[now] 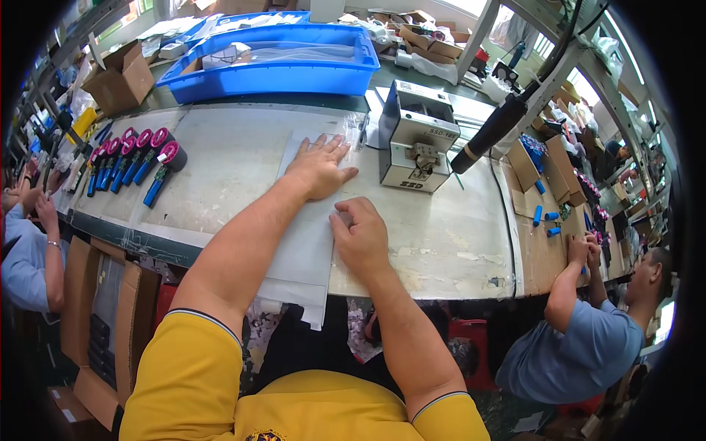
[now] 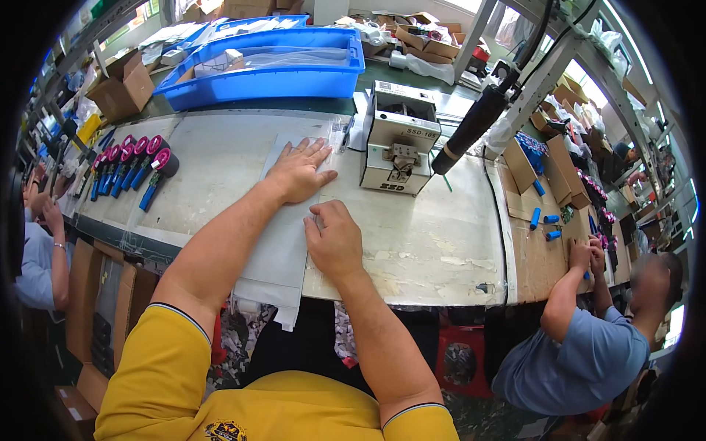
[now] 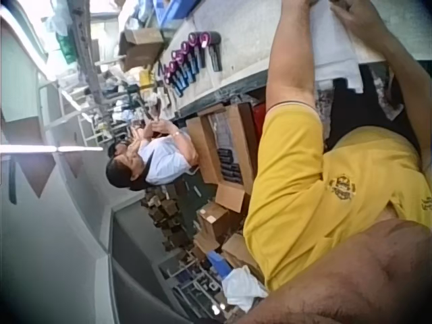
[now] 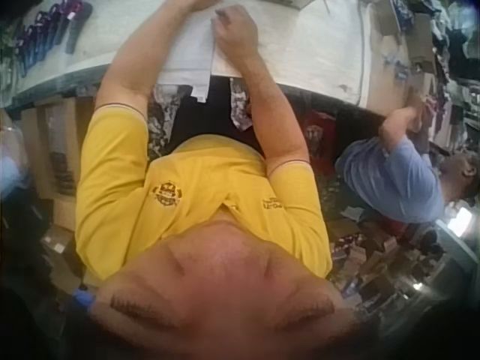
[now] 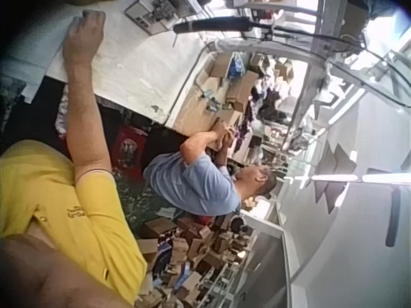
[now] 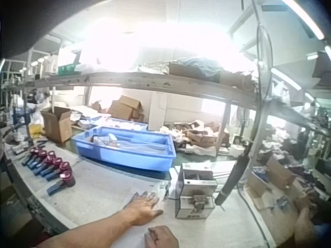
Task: The person assembles small electronic devices by securing circuit boards with an electric screwdriver, peeling and sticking adhesive pads onto the components, inserting batteries into the device handles, and placing the assembled units on the table.
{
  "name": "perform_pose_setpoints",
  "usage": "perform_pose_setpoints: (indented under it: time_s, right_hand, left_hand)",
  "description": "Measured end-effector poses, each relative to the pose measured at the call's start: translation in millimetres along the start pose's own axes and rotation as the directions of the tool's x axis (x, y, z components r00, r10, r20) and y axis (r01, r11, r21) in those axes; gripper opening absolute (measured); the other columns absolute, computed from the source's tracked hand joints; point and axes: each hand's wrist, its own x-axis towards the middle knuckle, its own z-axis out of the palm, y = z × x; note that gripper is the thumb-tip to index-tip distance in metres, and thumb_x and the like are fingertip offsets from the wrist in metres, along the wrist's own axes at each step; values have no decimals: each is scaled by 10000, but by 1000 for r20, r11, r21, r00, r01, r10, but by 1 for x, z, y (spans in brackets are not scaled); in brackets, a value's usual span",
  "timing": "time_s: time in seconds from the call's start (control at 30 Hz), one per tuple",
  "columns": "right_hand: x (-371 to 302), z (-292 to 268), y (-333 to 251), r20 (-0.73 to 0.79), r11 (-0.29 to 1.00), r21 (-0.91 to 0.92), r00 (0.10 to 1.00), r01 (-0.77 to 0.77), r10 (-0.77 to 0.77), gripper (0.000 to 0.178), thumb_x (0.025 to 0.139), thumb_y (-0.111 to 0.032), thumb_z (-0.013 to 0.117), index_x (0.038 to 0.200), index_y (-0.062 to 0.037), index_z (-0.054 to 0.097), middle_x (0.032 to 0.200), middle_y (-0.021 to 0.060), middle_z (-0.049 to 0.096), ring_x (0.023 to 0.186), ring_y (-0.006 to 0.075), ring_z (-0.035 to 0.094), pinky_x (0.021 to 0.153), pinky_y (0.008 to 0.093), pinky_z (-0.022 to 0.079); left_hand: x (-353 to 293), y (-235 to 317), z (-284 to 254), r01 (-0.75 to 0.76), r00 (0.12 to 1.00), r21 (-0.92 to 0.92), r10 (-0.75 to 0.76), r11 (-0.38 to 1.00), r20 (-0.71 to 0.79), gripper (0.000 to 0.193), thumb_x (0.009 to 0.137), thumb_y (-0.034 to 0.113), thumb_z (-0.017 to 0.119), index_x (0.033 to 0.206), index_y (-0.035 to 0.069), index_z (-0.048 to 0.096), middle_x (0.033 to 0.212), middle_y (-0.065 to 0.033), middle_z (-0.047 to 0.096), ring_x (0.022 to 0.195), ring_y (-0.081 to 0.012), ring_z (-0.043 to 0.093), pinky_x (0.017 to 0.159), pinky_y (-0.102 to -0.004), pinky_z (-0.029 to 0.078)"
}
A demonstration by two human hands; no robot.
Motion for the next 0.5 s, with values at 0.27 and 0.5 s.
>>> perform_pose_setpoints:
  time_s: [0.27, 0.5]
  right_hand:
    - [-1, 2, 0, 28, 1000, -20, 1000, -3, 3, 173, 920, -124, 713, 1070, -42, 740, 1007, 79, 682, 832, 261, 631, 761, 360, 518]
    - [4, 2, 4, 16, 998, 51, 1000, -24, 24, 148, 919, -111, 707, 1039, -34, 746, 971, 69, 673, 767, 234, 585, 723, 345, 494]
  left_hand:
    - [2, -1, 4, 29, 999, -3, -29, 1000, 15, 775, 1100, 608, 419, 1707, 130, 363, 1808, -45, 261, 1681, -311, 167, 1358, -549, 102]
    - [21, -15, 0, 42, 999, -2, -42, 999, 15, 782, 1099, 605, 427, 1710, 122, 353, 1813, -64, 241, 1679, -323, 174, 1359, -545, 103]
